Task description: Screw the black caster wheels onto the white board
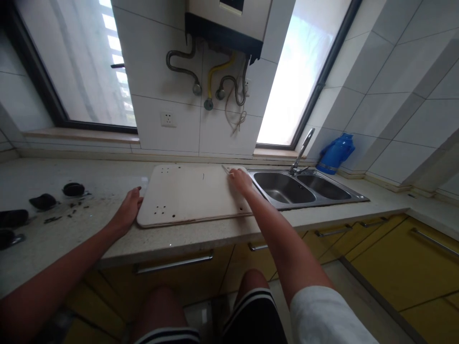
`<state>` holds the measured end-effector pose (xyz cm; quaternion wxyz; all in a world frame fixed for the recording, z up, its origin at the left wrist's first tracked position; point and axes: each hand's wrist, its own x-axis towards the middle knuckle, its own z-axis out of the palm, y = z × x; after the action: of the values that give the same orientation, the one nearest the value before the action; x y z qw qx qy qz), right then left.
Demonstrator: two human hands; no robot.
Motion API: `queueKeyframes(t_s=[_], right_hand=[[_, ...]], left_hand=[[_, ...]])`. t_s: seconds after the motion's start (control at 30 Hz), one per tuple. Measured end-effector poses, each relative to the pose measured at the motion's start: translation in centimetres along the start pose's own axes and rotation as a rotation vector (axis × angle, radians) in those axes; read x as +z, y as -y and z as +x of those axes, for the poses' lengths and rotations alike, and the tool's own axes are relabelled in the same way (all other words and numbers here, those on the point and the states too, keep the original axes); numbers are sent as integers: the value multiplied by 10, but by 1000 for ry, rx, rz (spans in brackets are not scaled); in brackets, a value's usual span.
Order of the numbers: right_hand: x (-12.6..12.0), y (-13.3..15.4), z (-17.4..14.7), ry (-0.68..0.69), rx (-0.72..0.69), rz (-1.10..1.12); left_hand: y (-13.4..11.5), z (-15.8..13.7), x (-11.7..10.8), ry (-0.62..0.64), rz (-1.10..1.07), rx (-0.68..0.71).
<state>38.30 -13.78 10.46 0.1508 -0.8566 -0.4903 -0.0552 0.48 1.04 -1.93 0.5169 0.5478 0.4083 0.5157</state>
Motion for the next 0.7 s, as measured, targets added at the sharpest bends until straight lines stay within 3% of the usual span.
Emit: queueKeyframes(t_s=[0.2,0.33,0.43,0.6,0.7], right_hand=[[41,152,-13,119,-430,50],[57,209,-53,205,-777,62],[61,205,-76,180,-843,27],[47,146,-102,130,-678,-85],[34,111,-134,232,-835,-101]], left_hand=[[-17,-8,6,-21,-113,-144],[-27,-4,5,-86,-331,-235],[-34,-1,3,-150,-430,-274],[-37,0,2,-151,-423,-292],[-32,1,2,-137,-354,-265]])
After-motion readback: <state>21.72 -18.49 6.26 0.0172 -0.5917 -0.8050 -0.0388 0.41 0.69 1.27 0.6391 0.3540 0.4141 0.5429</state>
